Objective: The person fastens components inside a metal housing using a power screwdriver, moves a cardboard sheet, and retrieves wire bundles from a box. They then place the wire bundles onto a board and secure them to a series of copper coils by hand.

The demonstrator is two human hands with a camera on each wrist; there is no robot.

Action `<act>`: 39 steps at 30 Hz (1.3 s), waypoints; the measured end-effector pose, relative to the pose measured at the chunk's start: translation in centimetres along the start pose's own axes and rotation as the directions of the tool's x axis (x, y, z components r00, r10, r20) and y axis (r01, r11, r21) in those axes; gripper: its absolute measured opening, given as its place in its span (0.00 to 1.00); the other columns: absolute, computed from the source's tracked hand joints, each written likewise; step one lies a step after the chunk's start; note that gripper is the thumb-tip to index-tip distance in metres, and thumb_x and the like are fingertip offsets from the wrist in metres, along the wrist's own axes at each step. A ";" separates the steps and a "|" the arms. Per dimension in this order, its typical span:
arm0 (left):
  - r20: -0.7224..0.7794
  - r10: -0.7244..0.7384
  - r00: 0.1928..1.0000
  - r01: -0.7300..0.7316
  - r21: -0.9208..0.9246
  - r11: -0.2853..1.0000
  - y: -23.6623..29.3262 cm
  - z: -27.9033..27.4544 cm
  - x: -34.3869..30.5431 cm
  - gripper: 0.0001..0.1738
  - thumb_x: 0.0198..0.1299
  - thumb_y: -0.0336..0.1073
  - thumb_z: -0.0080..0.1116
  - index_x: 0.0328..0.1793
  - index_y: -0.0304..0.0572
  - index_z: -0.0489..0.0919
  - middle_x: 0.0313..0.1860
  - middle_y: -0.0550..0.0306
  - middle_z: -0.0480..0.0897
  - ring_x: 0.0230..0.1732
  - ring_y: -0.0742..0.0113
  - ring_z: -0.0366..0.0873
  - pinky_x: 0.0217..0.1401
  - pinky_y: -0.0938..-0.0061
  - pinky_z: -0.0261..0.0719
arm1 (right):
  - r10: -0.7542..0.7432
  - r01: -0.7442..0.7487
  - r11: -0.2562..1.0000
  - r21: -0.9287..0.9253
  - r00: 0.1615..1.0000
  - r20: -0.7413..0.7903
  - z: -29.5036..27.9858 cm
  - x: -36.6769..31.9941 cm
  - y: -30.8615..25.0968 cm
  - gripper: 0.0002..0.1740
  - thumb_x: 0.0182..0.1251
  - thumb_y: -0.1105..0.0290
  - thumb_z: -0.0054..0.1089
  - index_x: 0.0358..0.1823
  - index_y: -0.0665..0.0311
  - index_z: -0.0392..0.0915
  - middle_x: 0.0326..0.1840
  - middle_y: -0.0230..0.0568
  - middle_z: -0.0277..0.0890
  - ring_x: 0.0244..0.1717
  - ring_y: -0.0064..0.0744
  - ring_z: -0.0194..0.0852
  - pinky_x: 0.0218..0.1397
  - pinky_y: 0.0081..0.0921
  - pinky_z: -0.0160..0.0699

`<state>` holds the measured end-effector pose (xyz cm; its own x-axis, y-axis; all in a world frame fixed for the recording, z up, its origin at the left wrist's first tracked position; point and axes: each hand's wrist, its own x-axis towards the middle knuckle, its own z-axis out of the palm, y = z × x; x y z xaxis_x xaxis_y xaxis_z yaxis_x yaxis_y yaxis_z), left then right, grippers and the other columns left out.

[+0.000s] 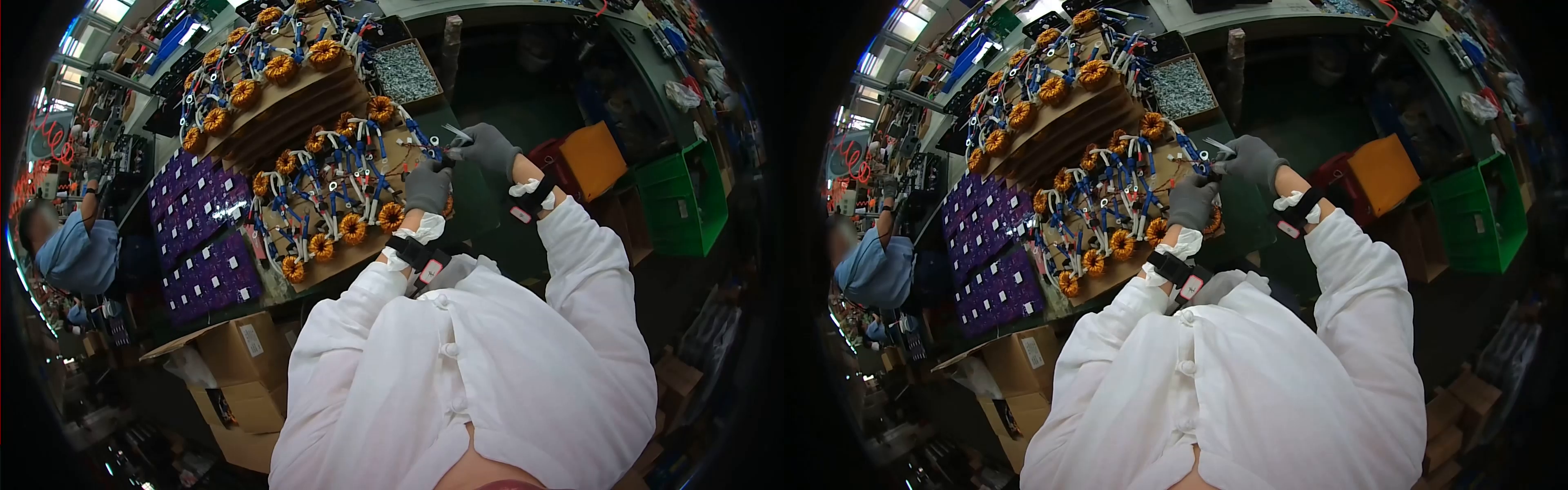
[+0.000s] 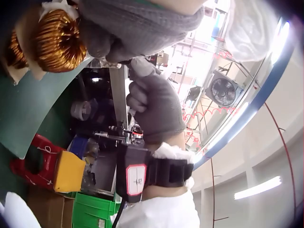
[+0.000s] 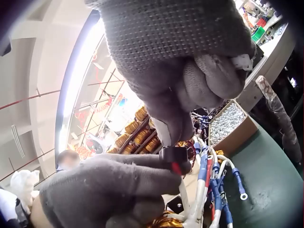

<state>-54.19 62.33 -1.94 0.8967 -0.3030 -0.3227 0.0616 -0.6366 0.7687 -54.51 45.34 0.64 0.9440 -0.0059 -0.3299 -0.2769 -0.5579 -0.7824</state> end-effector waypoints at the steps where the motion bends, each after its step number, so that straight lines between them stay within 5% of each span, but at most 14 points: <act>1: -0.014 0.018 1.000 -0.018 0.004 1.000 -0.2 0.2 0.2 0.18 0.53 0.42 0.60 0.44 0.35 0.81 0.38 0.43 0.83 0.39 0.51 0.82 0.45 0.66 0.76 | -0.023 0.025 0.999 0.043 0.999 -0.033 0.4 -0.2 -0.1 0.15 0.50 0.61 0.70 0.33 0.64 0.81 0.27 0.42 0.80 0.30 0.33 0.78 0.38 0.28 0.73; 4: -0.035 0.058 0.998 -0.059 -0.005 0.998 -1.0 0.4 0.5 0.18 0.55 0.43 0.60 0.42 0.34 0.81 0.31 0.48 0.83 0.35 0.56 0.82 0.37 0.68 0.77 | -0.076 0.065 0.994 -0.085 0.987 -0.138 2.0 -0.6 -0.7 0.16 0.51 0.59 0.70 0.33 0.65 0.80 0.27 0.43 0.79 0.31 0.35 0.77 0.39 0.28 0.73; 8: 0.067 0.034 0.997 -0.012 -0.305 0.952 -2.2 0.0 0.4 0.18 0.56 0.44 0.59 0.42 0.35 0.80 0.23 0.57 0.79 0.30 0.65 0.80 0.27 0.74 0.75 | 0.031 -0.006 0.986 0.164 0.988 -0.149 2.9 0.1 1.1 0.17 0.52 0.59 0.69 0.31 0.67 0.78 0.24 0.39 0.77 0.27 0.27 0.74 0.36 0.26 0.73; 10: 0.288 0.064 0.955 0.110 -0.547 0.830 -0.6 -1.6 -1.3 0.17 0.57 0.43 0.58 0.46 0.37 0.77 0.27 0.60 0.77 0.29 0.71 0.77 0.21 0.81 0.72 | 0.060 -0.023 0.973 0.231 0.986 -0.154 3.0 -0.1 0.9 0.15 0.54 0.62 0.69 0.30 0.67 0.78 0.24 0.36 0.76 0.27 0.24 0.73 0.34 0.24 0.71; 16: 0.365 0.007 0.931 0.284 -0.737 0.614 0.2 -2.3 -1.3 0.18 0.58 0.34 0.56 0.53 0.35 0.72 0.40 0.53 0.78 0.32 0.71 0.78 0.29 0.79 0.77 | 0.247 -0.208 0.799 0.564 0.969 0.007 1.9 -0.3 0.6 0.13 0.57 0.62 0.66 0.30 0.65 0.78 0.18 0.30 0.70 0.17 0.20 0.64 0.20 0.22 0.62; 17: 0.364 0.008 0.931 0.283 -0.737 0.614 -0.6 -1.6 -1.0 0.18 0.58 0.34 0.56 0.53 0.35 0.72 0.40 0.53 0.78 0.32 0.71 0.78 0.29 0.79 0.77 | 0.244 -0.244 0.763 0.599 0.966 0.082 1.6 0.0 1.2 0.12 0.57 0.62 0.65 0.31 0.64 0.78 0.17 0.28 0.67 0.14 0.17 0.60 0.16 0.20 0.57; 19: 0.050 0.261 0.964 -0.184 -0.583 0.791 -2.4 0.6 -0.4 0.15 0.60 0.33 0.56 0.51 0.35 0.74 0.40 0.53 0.80 0.31 0.71 0.79 0.31 0.79 0.77 | 0.225 -0.202 0.780 0.592 0.974 0.036 1.9 0.0 1.0 0.11 0.58 0.62 0.66 0.31 0.63 0.78 0.16 0.26 0.64 0.13 0.16 0.56 0.15 0.19 0.52; 25: 0.176 0.016 0.984 0.095 -0.604 0.791 -0.4 -0.5 -0.5 0.11 0.61 0.35 0.57 0.44 0.36 0.77 0.32 0.57 0.81 0.29 0.72 0.79 0.28 0.80 0.76 | 0.207 -0.237 0.687 0.687 0.970 0.128 1.3 -0.6 0.9 0.12 0.60 0.61 0.65 0.34 0.62 0.77 0.15 0.22 0.59 0.12 0.12 0.50 0.13 0.16 0.44; 35: 0.084 0.007 0.996 0.043 -0.581 0.812 -0.7 0.3 -0.1 0.10 0.59 0.36 0.58 0.40 0.35 0.77 0.27 0.57 0.80 0.24 0.73 0.77 0.25 0.77 0.77 | 0.186 -0.335 0.575 0.746 0.942 0.279 0.4 -0.2 1.6 0.12 0.59 0.61 0.66 0.34 0.59 0.73 0.15 0.21 0.56 0.13 0.11 0.48 0.13 0.15 0.44; 39: 0.113 -0.022 0.993 0.082 -0.567 0.820 -0.4 0.0 0.0 0.11 0.58 0.35 0.58 0.42 0.35 0.76 0.26 0.57 0.79 0.22 0.73 0.76 0.24 0.78 0.75 | 0.190 -0.328 0.628 0.706 0.944 0.269 0.2 0.1 1.6 0.13 0.59 0.61 0.67 0.35 0.61 0.75 0.16 0.22 0.59 0.13 0.12 0.50 0.14 0.15 0.45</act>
<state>-54.26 62.55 -2.25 0.8400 -0.3672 -0.3995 0.3726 -0.1451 0.9166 -54.91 44.66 -0.72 0.7902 0.1120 -0.6025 -0.6100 0.2371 -0.7561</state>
